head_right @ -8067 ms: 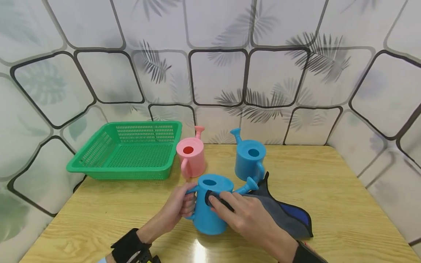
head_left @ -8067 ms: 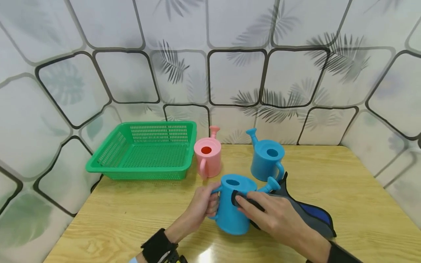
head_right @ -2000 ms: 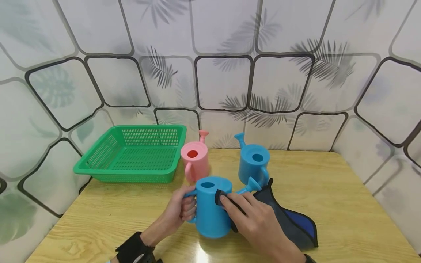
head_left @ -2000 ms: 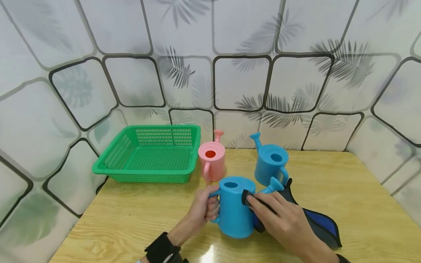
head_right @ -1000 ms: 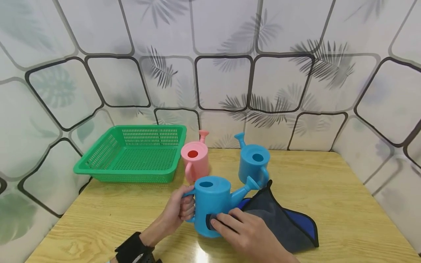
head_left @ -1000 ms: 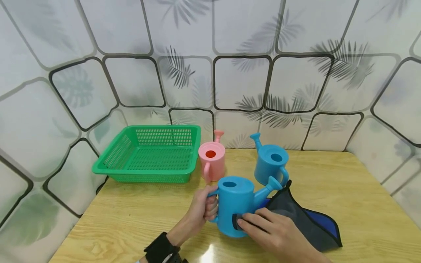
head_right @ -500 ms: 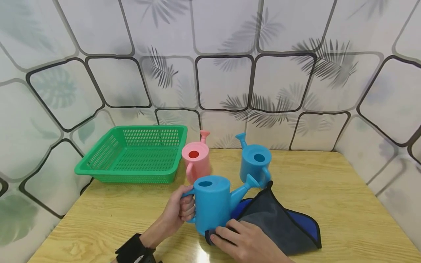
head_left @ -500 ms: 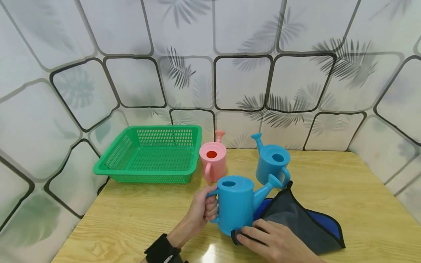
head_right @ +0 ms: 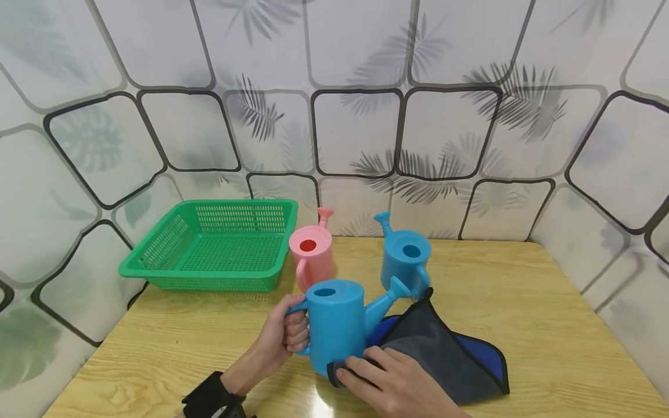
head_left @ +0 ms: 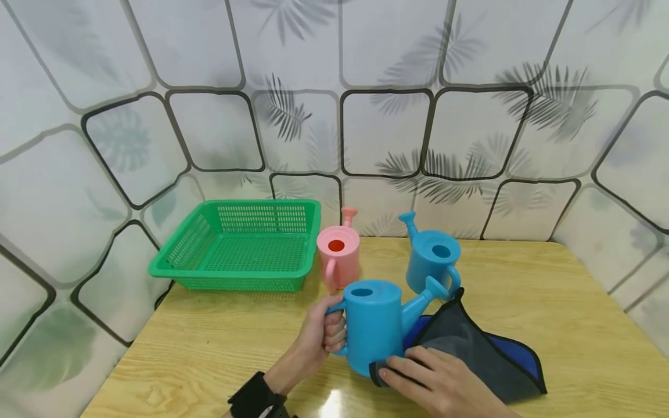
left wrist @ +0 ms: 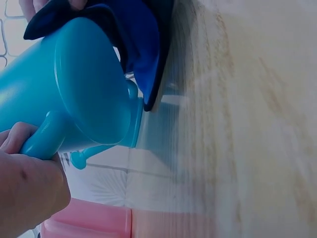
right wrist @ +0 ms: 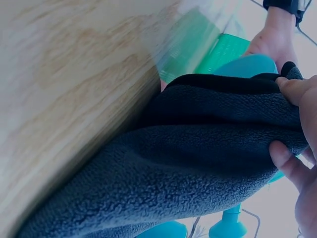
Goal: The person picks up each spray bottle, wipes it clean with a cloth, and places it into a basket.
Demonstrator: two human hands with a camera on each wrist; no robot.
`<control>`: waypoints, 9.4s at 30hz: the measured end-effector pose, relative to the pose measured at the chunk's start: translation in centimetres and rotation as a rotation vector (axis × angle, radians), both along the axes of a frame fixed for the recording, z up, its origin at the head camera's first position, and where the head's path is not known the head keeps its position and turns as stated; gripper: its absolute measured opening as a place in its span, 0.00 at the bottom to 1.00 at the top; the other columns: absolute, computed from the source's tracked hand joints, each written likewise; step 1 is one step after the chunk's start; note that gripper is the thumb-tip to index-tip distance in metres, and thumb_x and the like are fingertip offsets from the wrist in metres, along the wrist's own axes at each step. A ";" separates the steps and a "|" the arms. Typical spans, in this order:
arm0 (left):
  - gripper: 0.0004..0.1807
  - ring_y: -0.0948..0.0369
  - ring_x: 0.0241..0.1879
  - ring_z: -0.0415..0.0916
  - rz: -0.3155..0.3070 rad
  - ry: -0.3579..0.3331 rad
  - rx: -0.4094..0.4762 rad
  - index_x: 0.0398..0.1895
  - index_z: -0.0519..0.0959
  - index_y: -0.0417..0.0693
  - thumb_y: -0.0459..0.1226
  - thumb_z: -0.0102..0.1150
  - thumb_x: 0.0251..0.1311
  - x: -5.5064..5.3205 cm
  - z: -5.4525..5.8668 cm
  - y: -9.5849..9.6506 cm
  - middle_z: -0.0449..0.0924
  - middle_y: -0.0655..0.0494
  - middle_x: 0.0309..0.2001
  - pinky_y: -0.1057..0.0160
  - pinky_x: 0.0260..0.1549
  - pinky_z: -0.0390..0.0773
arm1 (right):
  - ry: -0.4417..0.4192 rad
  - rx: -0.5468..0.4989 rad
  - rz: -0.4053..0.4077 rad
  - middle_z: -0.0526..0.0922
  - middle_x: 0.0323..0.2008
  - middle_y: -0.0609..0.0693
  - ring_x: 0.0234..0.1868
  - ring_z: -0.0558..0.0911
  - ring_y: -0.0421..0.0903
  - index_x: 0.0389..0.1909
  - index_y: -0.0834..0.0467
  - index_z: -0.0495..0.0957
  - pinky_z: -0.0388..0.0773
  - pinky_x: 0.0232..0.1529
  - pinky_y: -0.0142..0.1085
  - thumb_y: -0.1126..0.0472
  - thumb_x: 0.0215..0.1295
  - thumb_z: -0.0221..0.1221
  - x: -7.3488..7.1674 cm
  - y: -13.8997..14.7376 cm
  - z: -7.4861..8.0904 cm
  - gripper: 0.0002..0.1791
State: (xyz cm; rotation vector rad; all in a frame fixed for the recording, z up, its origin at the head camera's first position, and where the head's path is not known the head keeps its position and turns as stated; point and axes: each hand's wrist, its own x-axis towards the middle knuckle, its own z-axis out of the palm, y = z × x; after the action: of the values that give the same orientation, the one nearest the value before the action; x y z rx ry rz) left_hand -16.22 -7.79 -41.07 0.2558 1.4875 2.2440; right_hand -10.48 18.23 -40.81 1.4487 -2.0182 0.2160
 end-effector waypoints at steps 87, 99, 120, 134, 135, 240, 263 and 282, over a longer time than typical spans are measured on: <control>0.29 0.72 0.10 0.52 -0.021 -0.030 0.030 0.10 0.52 0.58 0.47 0.39 0.75 0.1 -0.5 0.4 0.53 0.70 0.10 0.74 0.14 0.56 | -0.121 -0.374 -0.294 0.85 0.37 0.47 0.31 0.85 0.40 0.52 0.59 0.86 0.81 0.30 0.23 0.46 0.80 0.49 -2.1 0.4 2.2 0.24; 0.29 0.72 0.10 0.52 -0.027 -0.056 0.096 0.11 0.51 0.58 0.48 0.37 0.77 0.0 -0.6 0.0 0.52 0.71 0.10 0.74 0.15 0.55 | 0.008 -0.408 -0.402 0.84 0.36 0.53 0.27 0.86 0.46 0.49 0.62 0.86 0.80 0.23 0.29 0.46 0.81 0.45 -3.4 3.3 3.8 0.27; 0.29 0.72 0.10 0.50 -0.031 -0.103 0.157 0.11 0.51 0.59 0.48 0.33 0.78 0.1 -0.8 0.3 0.51 0.70 0.09 0.73 0.14 0.53 | -0.057 -0.268 -0.253 0.83 0.38 0.47 0.34 0.85 0.41 0.47 0.56 0.88 0.81 0.29 0.25 0.47 0.82 0.43 -2.6 1.7 2.1 0.26; 0.29 0.71 0.10 0.47 -0.069 -0.124 0.222 0.11 0.52 0.60 0.47 0.34 0.77 0.0 -1.1 0.0 0.51 0.70 0.09 0.72 0.15 0.50 | -0.004 -0.212 -0.253 0.83 0.39 0.48 0.34 0.85 0.42 0.49 0.56 0.88 0.82 0.28 0.28 0.47 0.83 0.40 -2.9 1.9 2.2 0.28; 0.28 0.71 0.10 0.47 -0.074 -0.128 0.222 0.11 0.52 0.60 0.47 0.34 0.77 0.0 -1.1 0.0 0.51 0.70 0.09 0.73 0.15 0.51 | 0.003 -0.208 -0.255 0.83 0.38 0.49 0.33 0.84 0.43 0.49 0.57 0.88 0.81 0.27 0.28 0.47 0.83 0.40 -3.0 2.0 2.2 0.28; 0.28 0.70 0.13 0.53 0.053 -0.454 0.668 0.13 0.56 0.57 0.47 0.46 0.76 0.6 -0.1 2.1 0.54 0.67 0.12 0.75 0.19 0.61 | -0.035 -0.497 -0.100 0.86 0.37 0.50 0.35 0.87 0.45 0.38 0.59 0.87 0.83 0.45 0.25 0.51 0.78 0.54 -2.6 -1.0 0.7 0.18; 0.30 0.70 0.13 0.51 0.049 -0.388 0.697 0.12 0.54 0.57 0.47 0.44 0.78 0.3 -0.2 2.0 0.53 0.66 0.11 0.75 0.20 0.57 | 0.079 -0.345 0.051 0.86 0.41 0.56 0.41 0.85 0.49 0.40 0.66 0.84 0.82 0.48 0.32 0.64 0.81 0.48 -1.4 -3.6 1.2 0.17; 0.29 0.70 0.13 0.51 0.033 -0.405 0.704 0.13 0.52 0.57 0.47 0.44 0.77 0.8 -0.1 1.6 0.51 0.66 0.12 0.74 0.19 0.58 | -0.017 -0.491 -0.124 0.86 0.41 0.54 0.42 0.84 0.49 0.39 0.62 0.87 0.76 0.58 0.23 0.53 0.80 0.51 -2.6 -0.8 1.3 0.20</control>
State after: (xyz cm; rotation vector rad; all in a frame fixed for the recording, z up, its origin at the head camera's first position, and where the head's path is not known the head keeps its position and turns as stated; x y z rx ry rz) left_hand -15.38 -6.20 -41.18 -0.0248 0.4733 2.5709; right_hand -13.12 17.45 -39.56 1.0128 -1.8855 0.6231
